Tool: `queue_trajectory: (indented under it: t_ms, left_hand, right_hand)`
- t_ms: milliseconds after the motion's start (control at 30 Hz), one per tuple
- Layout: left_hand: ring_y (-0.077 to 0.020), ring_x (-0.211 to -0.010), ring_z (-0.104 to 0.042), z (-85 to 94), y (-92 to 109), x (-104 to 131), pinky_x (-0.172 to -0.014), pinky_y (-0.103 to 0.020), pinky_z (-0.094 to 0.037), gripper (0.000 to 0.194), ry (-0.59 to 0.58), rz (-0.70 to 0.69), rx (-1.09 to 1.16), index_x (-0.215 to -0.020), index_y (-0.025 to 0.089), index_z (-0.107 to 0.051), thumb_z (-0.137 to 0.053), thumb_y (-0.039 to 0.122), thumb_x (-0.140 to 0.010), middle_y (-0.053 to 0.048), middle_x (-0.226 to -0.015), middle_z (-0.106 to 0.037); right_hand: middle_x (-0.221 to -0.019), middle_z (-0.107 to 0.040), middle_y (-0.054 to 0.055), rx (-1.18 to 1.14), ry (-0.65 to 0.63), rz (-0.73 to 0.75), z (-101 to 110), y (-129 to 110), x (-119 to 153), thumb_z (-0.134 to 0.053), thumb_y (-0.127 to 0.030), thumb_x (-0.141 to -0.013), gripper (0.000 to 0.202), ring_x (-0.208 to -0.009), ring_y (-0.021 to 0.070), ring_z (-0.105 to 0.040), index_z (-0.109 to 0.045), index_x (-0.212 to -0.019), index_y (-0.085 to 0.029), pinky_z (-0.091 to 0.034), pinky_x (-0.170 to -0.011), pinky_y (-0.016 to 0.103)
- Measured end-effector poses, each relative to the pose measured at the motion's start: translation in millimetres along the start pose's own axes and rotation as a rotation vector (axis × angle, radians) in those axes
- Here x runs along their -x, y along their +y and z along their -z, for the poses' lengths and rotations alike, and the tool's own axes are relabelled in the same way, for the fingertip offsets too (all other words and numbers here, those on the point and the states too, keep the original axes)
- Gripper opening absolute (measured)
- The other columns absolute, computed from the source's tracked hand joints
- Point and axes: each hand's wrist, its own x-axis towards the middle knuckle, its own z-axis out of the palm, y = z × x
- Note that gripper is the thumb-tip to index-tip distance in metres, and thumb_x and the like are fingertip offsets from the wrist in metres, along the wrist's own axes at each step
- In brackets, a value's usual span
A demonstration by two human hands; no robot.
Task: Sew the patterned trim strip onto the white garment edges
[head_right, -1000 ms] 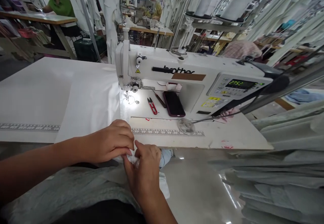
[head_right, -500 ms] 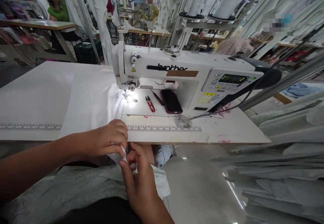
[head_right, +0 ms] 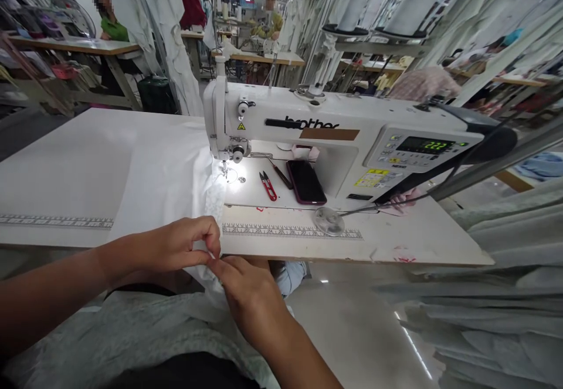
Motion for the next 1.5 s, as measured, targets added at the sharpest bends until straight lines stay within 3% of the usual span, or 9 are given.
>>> queue_trajectory:
  t_ms: [100, 200, 333, 500, 667, 833, 1000, 1100, 1500]
  left_hand:
    - [-0.0138, -0.08, -0.062, -1.5, -2.6, -1.4, -0.069, -0.025, -0.049, 0.017, -0.01, 0.011, 0.093, -0.089, 0.018, -0.051, -0.065, 0.013, -0.08, 0.0, -0.085, -0.066]
    - [-0.0215, -0.1, -0.06, -7.0, -13.7, -2.4, -0.085, -0.036, -0.052, 0.041, 0.145, -0.063, -0.015, -0.106, 0.018, -0.052, -0.076, 0.03, -0.076, -0.007, -0.104, -0.064]
    - [-0.0323, -0.136, -0.034, -4.3, -43.9, 3.0, -0.111, -0.058, -0.028, 0.061, 0.375, 0.01, -0.436, -0.138, 0.016, -0.037, -0.057, 0.047, -0.09, -0.019, -0.142, -0.043]
    - [-0.0304, -0.145, -0.019, 45.2, -85.8, 36.2, -0.116, -0.056, -0.012, 0.068, 0.103, 0.234, -0.784, -0.149, 0.019, -0.027, -0.033, 0.061, -0.095, -0.013, -0.156, -0.024]
    - [-0.0248, -0.144, -0.022, 80.1, -103.7, 59.7, -0.119, -0.047, -0.016, 0.06, 0.131, 0.234, -0.8, -0.146, 0.018, -0.035, -0.032, 0.054, -0.098, -0.009, -0.153, -0.032]
    - [-0.0275, -0.139, -0.033, 41.2, -81.4, 20.0, -0.116, -0.055, -0.02, 0.047, 0.289, 0.27, -0.772, -0.133, 0.012, -0.05, -0.034, 0.041, -0.099, -0.013, -0.146, -0.043]
    - [-0.0329, -0.142, -0.025, 3.8, -55.0, -21.9, -0.111, -0.065, -0.021, 0.051, 0.23, 0.261, -0.666, -0.134, 0.013, -0.044, -0.04, 0.048, -0.097, -0.015, -0.152, -0.033]
    - [-0.0362, -0.143, -0.02, -0.3, -57.2, -21.7, -0.107, -0.073, -0.016, 0.06, 0.205, 0.236, -0.709, -0.137, 0.013, -0.039, -0.043, 0.054, -0.094, -0.016, -0.153, -0.03]
    - [-0.0328, -0.143, -0.022, 16.2, -79.2, -27.3, -0.112, -0.067, -0.01, 0.06, 0.214, 0.188, -0.777, -0.139, 0.014, -0.037, -0.042, 0.053, -0.094, -0.016, -0.153, -0.03]
  right_hand:
    - [-0.105, -0.069, 0.009, 0.248, -0.01, 0.197, 8.0, 2.9, -5.0, -0.04, -0.01, -0.098, 0.033, -0.09, 0.0198, -0.064, -0.054, -0.127, -0.018, -0.053, -0.07, 0.032]
    - [-0.099, -0.069, 0.01, 0.426, 0.023, 0.296, 16.0, 4.5, -4.3, -0.046, -0.01, -0.096, 0.024, -0.09, 0.0222, -0.062, -0.064, -0.112, -0.014, -0.053, -0.072, 0.035]
    - [-0.106, -0.068, 0.01, 0.486, 0.035, 0.336, 13.6, 9.7, 5.9, -0.041, -0.007, -0.097, 0.026, -0.106, 0.025, -0.055, -0.066, -0.105, -0.012, -0.045, -0.096, 0.042]
    - [-0.101, -0.067, 0.006, 0.379, 0.045, 0.324, -25.7, 12.0, 4.6, -0.035, -0.013, -0.101, 0.03, -0.107, 0.0232, -0.052, -0.065, -0.099, -0.01, -0.034, -0.105, 0.041]
    - [-0.096, -0.065, 0.006, 0.335, 0.021, 0.305, -50.2, 0.4, -11.3, -0.03, -0.018, -0.103, 0.036, -0.101, 0.0214, -0.051, -0.065, -0.096, -0.012, -0.032, -0.103, 0.039]
    - [-0.097, -0.068, 0.004, 0.366, 0.085, 0.27, -31.2, -0.2, 0.3, -0.031, -0.016, -0.103, 0.035, -0.1, 0.0194, -0.052, -0.066, -0.098, -0.013, -0.029, -0.103, 0.038]
    - [-0.1, -0.071, 0.003, 0.419, 0.107, 0.216, -21.7, 1.7, 10.8, -0.031, -0.016, -0.103, 0.036, -0.098, 0.0197, -0.053, -0.067, -0.098, -0.015, -0.033, -0.098, 0.039]
    - [-0.098, -0.071, 0.003, 0.425, 0.108, 0.224, -25.3, 3.4, 10.4, -0.035, -0.014, -0.102, 0.034, -0.098, 0.0193, -0.054, -0.068, -0.096, -0.015, -0.033, -0.097, 0.039]
    - [-0.104, -0.069, 0.007, 0.362, -0.028, 0.27, -10.0, 27.9, -8.5, -0.039, -0.01, -0.098, 0.027, -0.108, 0.0227, -0.053, -0.065, -0.105, -0.012, -0.04, -0.097, 0.042]
